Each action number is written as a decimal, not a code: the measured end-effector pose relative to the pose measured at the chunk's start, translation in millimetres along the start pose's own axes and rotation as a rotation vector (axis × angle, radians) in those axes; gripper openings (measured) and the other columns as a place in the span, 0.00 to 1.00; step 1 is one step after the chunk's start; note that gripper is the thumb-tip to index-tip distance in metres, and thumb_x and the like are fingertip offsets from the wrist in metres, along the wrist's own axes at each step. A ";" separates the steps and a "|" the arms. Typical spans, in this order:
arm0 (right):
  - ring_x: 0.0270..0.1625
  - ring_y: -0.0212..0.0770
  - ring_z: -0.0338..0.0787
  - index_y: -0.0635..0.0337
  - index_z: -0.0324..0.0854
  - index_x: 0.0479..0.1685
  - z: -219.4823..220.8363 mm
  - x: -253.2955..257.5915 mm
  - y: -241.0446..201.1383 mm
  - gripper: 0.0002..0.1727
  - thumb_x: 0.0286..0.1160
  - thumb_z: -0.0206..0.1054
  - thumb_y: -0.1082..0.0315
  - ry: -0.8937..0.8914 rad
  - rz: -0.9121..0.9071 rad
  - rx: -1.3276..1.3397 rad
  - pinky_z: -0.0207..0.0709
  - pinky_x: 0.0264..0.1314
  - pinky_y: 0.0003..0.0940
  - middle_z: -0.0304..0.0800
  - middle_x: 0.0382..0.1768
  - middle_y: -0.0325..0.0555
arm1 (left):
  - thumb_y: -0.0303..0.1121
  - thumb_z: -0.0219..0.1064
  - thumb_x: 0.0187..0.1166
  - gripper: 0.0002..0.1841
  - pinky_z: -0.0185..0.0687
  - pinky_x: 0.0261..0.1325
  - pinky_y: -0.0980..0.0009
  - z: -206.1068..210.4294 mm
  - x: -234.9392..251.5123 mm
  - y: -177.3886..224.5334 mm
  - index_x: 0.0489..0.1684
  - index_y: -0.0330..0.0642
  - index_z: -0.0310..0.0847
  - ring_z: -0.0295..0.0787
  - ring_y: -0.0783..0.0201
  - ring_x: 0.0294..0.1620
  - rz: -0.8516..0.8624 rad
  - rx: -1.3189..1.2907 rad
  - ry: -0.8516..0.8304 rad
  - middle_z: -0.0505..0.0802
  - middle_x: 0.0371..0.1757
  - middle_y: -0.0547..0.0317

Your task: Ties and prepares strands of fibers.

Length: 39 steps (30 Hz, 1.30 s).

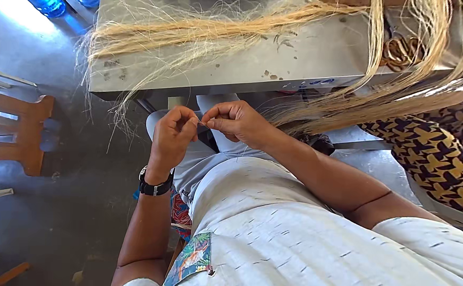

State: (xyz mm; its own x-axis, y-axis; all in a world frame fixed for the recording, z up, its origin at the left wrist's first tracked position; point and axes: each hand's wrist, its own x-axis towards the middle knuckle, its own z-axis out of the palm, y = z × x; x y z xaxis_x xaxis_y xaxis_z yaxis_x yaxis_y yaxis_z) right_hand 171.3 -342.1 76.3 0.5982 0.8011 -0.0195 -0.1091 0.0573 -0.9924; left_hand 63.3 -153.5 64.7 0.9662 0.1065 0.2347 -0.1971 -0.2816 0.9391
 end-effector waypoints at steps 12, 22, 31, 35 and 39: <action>0.14 0.23 0.65 0.65 0.88 0.49 -1.1 -1.7 -5.5 0.08 0.84 0.63 0.75 -0.033 0.052 0.030 0.58 0.13 0.17 0.77 0.19 0.35 | 0.28 0.57 0.85 0.05 0.82 0.25 0.76 -5.7 0.2 -1.9 0.46 0.43 0.79 0.82 0.69 0.21 0.028 -0.111 -0.055 0.86 0.29 0.60; 0.14 0.23 0.65 0.64 0.89 0.40 -4.5 -0.5 0.9 0.06 0.82 0.69 0.71 0.024 0.046 -0.121 0.56 0.14 0.18 0.77 0.16 0.35 | 0.28 0.67 0.80 0.06 0.89 0.39 0.73 -7.2 5.5 -0.2 0.49 0.40 0.85 0.88 0.70 0.35 0.165 0.342 -0.035 0.90 0.42 0.60; 0.14 0.23 0.65 0.64 0.90 0.40 -5.3 0.5 2.8 0.07 0.82 0.69 0.71 0.027 0.031 -0.156 0.55 0.15 0.19 0.78 0.17 0.34 | 0.26 0.65 0.80 0.06 0.86 0.41 0.75 -10.7 7.6 0.8 0.46 0.40 0.89 0.87 0.72 0.38 0.266 0.456 -0.081 0.91 0.46 0.59; 0.15 0.22 0.66 0.64 0.90 0.45 -3.3 -0.7 2.5 0.07 0.83 0.67 0.71 0.019 0.019 -0.117 0.57 0.15 0.18 0.81 0.20 0.35 | 0.26 0.64 0.82 0.05 0.85 0.32 0.74 -8.3 3.8 -5.3 0.47 0.39 0.86 0.86 0.71 0.29 0.183 0.257 -0.053 0.91 0.36 0.60; 0.16 0.22 0.67 0.64 0.90 0.46 -2.6 -0.7 2.4 0.07 0.84 0.66 0.72 0.005 0.012 -0.125 0.58 0.15 0.17 0.83 0.22 0.35 | 0.24 0.61 0.84 0.06 0.91 0.30 0.72 -5.0 -0.5 -6.0 0.50 0.38 0.82 0.90 0.66 0.27 0.078 0.047 -0.069 0.93 0.37 0.57</action>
State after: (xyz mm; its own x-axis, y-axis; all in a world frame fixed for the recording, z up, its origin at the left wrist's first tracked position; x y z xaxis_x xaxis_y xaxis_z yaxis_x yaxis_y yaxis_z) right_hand 172.7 -344.1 73.6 0.6016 0.7981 -0.0322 -0.0166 -0.0279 -0.9995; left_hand 63.1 -147.1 60.2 0.9578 0.0174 0.2869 -0.2653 -0.3311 0.9055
